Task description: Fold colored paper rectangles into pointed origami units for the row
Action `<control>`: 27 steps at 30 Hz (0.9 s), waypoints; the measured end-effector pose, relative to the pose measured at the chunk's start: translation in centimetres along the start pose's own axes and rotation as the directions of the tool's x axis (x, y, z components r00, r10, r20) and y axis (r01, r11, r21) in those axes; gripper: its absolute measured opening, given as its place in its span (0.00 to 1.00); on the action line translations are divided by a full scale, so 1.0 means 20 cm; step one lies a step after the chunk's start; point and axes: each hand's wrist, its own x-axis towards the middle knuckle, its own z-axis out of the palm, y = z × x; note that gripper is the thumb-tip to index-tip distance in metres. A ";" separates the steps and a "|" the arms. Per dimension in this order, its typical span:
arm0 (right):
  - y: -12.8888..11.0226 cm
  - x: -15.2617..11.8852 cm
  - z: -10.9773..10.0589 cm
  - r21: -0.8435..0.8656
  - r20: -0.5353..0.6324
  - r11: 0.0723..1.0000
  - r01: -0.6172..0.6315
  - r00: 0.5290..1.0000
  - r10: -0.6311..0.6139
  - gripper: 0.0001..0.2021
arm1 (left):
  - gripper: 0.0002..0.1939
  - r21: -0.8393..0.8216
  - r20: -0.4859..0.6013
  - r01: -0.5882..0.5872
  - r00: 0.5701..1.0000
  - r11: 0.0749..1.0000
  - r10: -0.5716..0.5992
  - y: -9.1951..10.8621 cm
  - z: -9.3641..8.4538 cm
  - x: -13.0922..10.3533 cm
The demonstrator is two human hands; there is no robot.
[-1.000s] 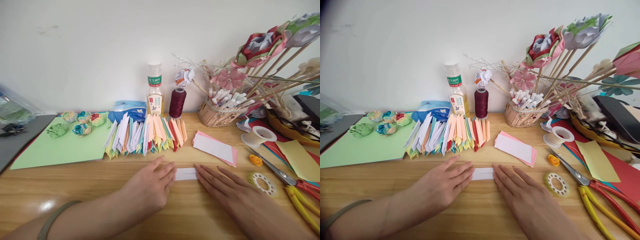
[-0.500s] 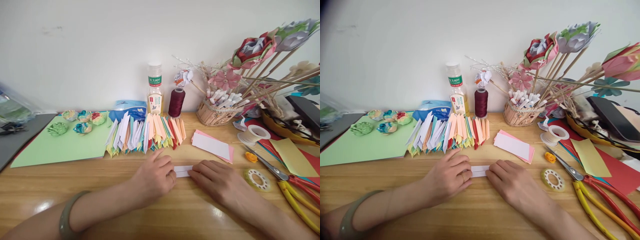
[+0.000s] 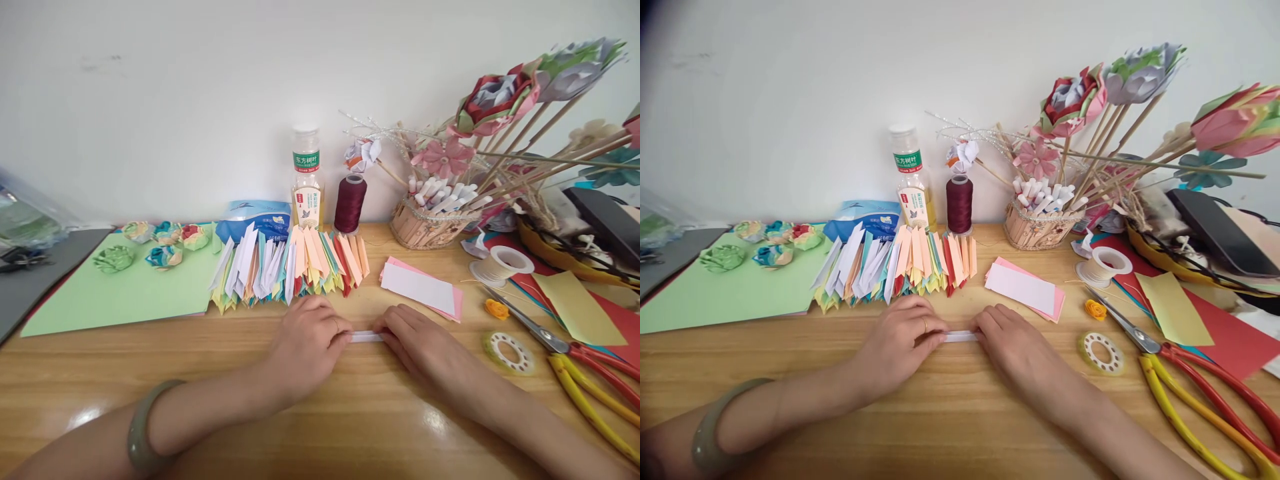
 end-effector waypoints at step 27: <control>0.05 -0.01 0.01 -0.138 -0.031 0.990 -0.001 1.000 -0.004 0.06 | 0.05 0.107 0.156 0.008 0.987 0.994 -0.025 0.03 0.02 -0.01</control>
